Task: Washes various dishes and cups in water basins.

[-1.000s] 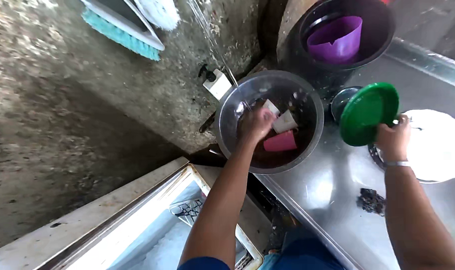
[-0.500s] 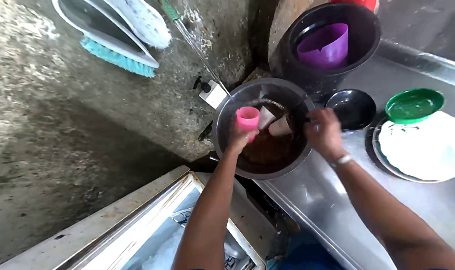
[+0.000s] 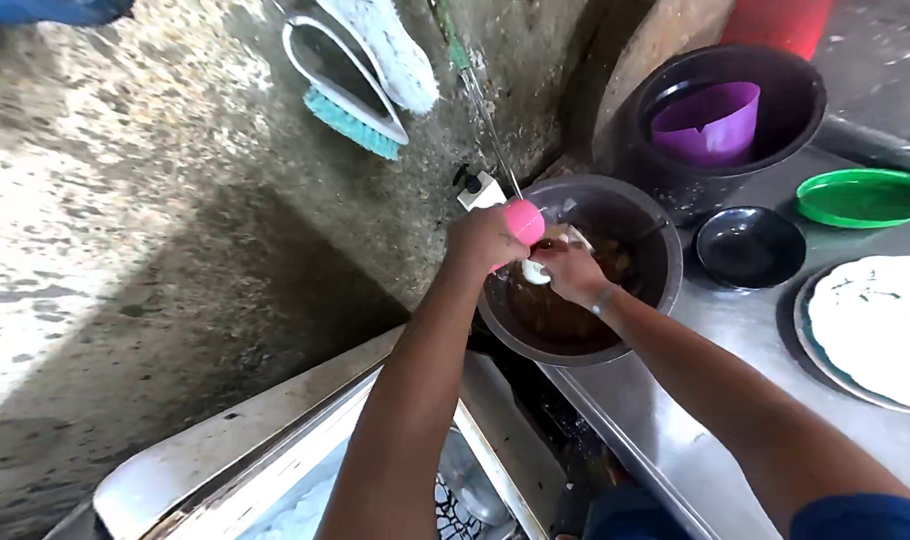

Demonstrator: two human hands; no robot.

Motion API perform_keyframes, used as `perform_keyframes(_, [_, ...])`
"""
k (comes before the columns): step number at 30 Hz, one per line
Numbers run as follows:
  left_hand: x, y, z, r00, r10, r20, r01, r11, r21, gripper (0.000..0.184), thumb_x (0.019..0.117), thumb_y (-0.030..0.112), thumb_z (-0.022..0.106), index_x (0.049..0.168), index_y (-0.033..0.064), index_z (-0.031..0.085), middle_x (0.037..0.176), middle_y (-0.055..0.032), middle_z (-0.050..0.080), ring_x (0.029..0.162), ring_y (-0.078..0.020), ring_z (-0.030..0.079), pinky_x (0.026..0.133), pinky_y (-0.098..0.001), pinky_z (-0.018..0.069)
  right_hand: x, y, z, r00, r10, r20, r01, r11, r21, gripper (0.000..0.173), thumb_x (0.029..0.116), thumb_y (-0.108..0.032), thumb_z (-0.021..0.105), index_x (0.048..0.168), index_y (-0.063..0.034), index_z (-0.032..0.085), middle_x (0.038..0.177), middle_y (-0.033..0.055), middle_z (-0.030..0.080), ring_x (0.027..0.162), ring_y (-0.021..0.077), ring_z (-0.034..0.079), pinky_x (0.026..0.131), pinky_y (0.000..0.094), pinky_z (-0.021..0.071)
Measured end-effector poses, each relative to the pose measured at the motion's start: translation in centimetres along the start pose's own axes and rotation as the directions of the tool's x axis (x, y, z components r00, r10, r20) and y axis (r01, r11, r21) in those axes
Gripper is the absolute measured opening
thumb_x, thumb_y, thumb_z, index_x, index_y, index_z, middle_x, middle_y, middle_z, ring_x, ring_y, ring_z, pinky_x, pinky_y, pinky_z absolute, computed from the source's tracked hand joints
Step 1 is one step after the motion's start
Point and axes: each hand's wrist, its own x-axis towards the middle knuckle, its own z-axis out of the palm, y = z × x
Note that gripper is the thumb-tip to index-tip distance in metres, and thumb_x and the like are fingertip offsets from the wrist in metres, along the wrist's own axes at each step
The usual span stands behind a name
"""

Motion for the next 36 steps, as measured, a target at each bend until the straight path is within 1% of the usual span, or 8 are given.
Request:
perform_keyframes(5, [-1.9, -3.6, -0.4, 0.978, -0.152, 0.140, 0.180, 0.959, -0.217, 0.074, 0.0780, 0.069, 0.074, 0.113, 0.0030, 0.069, 0.106, -0.0207, 0.071, 0.103, -0.0381, 0.069, 0.087, -0.0661, 0.0525, 3.6, -0.2, -1.4, 0.977, -0.199, 0.076, 0.213, 0.922, -0.324, 0.043, 0.0915, 0.003, 0.063, 0.126, -0.0220, 0.070, 0.120, 0.0053, 0.072, 0.127, 0.0330, 0.058, 0.115, 0.0652, 0.0310])
perform_keyframes(10, [-2.6, -5.7, 3.4, 0.954, -0.136, 0.268, 0.301, 0.437, -0.848, 0.069, 0.0912, 0.072, 0.055, 0.129, 0.0153, 0.064, 0.111, -0.0131, 0.070, 0.093, -0.0261, 0.069, 0.076, -0.0463, 0.0582, 3.0, 0.9, -1.3, 0.996, 0.051, -0.075, -0.018, 0.922, 0.387, 0.036, 0.0968, -0.005, 0.064, 0.132, -0.0072, 0.068, 0.126, 0.0146, 0.070, 0.114, 0.0282, 0.068, 0.102, 0.0511, 0.0541])
perform_keyframes(13, [-1.9, -4.6, 6.7, 0.944, 0.009, 0.329, 0.329, -0.062, -0.942, 0.065, 0.0926, 0.075, 0.045, 0.121, 0.0194, 0.062, 0.098, -0.0091, 0.069, 0.072, -0.0206, 0.066, 0.055, -0.0345, 0.0547, 1.3, 2.2, -1.5, 0.897, 0.424, 0.121, -0.242, 0.244, 0.939, 0.034, 0.0997, -0.004, 0.060, 0.133, -0.0001, 0.058, 0.116, 0.0194, 0.068, 0.094, 0.0296, 0.070, 0.077, 0.0473, 0.0620])
perform_keyframes(16, [-1.7, -2.3, 10.2, 0.951, 0.216, 0.221, 0.288, -0.362, -0.887, 0.075, 0.0841, 0.085, 0.046, 0.116, 0.0202, 0.065, 0.091, -0.0049, 0.066, 0.065, -0.0145, 0.062, 0.052, -0.0279, 0.0524, -2.9, 4.1, -4.0, 0.826, 0.435, 0.359, -0.237, -0.310, 0.921, 0.038, 0.1052, -0.021, 0.047, 0.140, -0.0081, 0.054, 0.126, 0.0203, 0.065, 0.104, 0.0375, 0.069, 0.082, 0.0584, 0.0604])
perform_keyframes(18, [-1.9, 0.5, 11.2, 0.964, 0.196, 0.178, 0.241, -0.370, -0.897, 0.075, 0.0823, 0.086, 0.049, 0.120, 0.0231, 0.064, 0.097, -0.0045, 0.068, 0.073, -0.0155, 0.065, 0.058, -0.0306, 0.0551, -7.1, 5.3, -7.2, 0.830, 0.520, 0.203, -0.128, -0.177, 0.976, 0.035, 0.1048, -0.019, 0.047, 0.136, -0.0064, 0.056, 0.119, 0.0178, 0.067, 0.098, 0.0336, 0.070, 0.079, 0.0557, 0.0612])
perform_keyframes(23, [-4.2, 8.4, 12.4, 0.988, 0.152, -0.028, -0.014, -0.094, -0.996, 0.063, 0.0965, 0.062, 0.057, 0.146, 0.0240, 0.051, 0.131, -0.0074, 0.066, 0.114, -0.0249, 0.066, 0.093, -0.0502, 0.0571, -18.4, 14.9, -15.0, 0.656, 0.452, -0.605, -0.082, 0.839, 0.538, 0.033, 0.0971, -0.012, 0.064, 0.127, 0.0024, 0.063, 0.113, 0.0146, 0.069, 0.100, 0.0185, 0.069, 0.091, 0.0399, 0.0593])
perform_keyframes(30, [-7.0, 20.1, 12.7, 0.879, 0.383, -0.285, -0.307, -0.002, -0.952, 0.064, 0.0900, 0.017, 0.079, 0.144, 0.0103, 0.046, 0.118, -0.0085, 0.070, 0.103, -0.0182, 0.071, 0.089, -0.0424, 0.0627, -22.3, 27.7, -17.7, 0.559, 0.601, -0.570, -0.702, 0.710, 0.060, 0.031, 0.1022, -0.012, 0.055, 0.130, -0.0036, 0.066, 0.137, 0.0265, 0.061, 0.131, 0.0487, 0.055, 0.108, 0.0700, 0.0419])
perform_keyframes(36, [-5.9, 28.2, 15.9, 0.792, 0.486, -0.369, -0.591, 0.462, -0.661, 0.078, 0.0780, 0.049, 0.084, 0.139, 0.0086, 0.056, 0.117, -0.0098, 0.071, 0.107, -0.0222, 0.069, 0.091, -0.0482, 0.0597, -26.0, 19.3, -15.8, 0.740, 0.487, -0.463, -0.144, 0.788, 0.599, 0.072, 0.0999, -0.055, 0.053, 0.159, -0.0192, 0.035, 0.156, 0.0021, 0.048, 0.139, 0.0201, 0.051, 0.105, 0.0433, 0.0524])
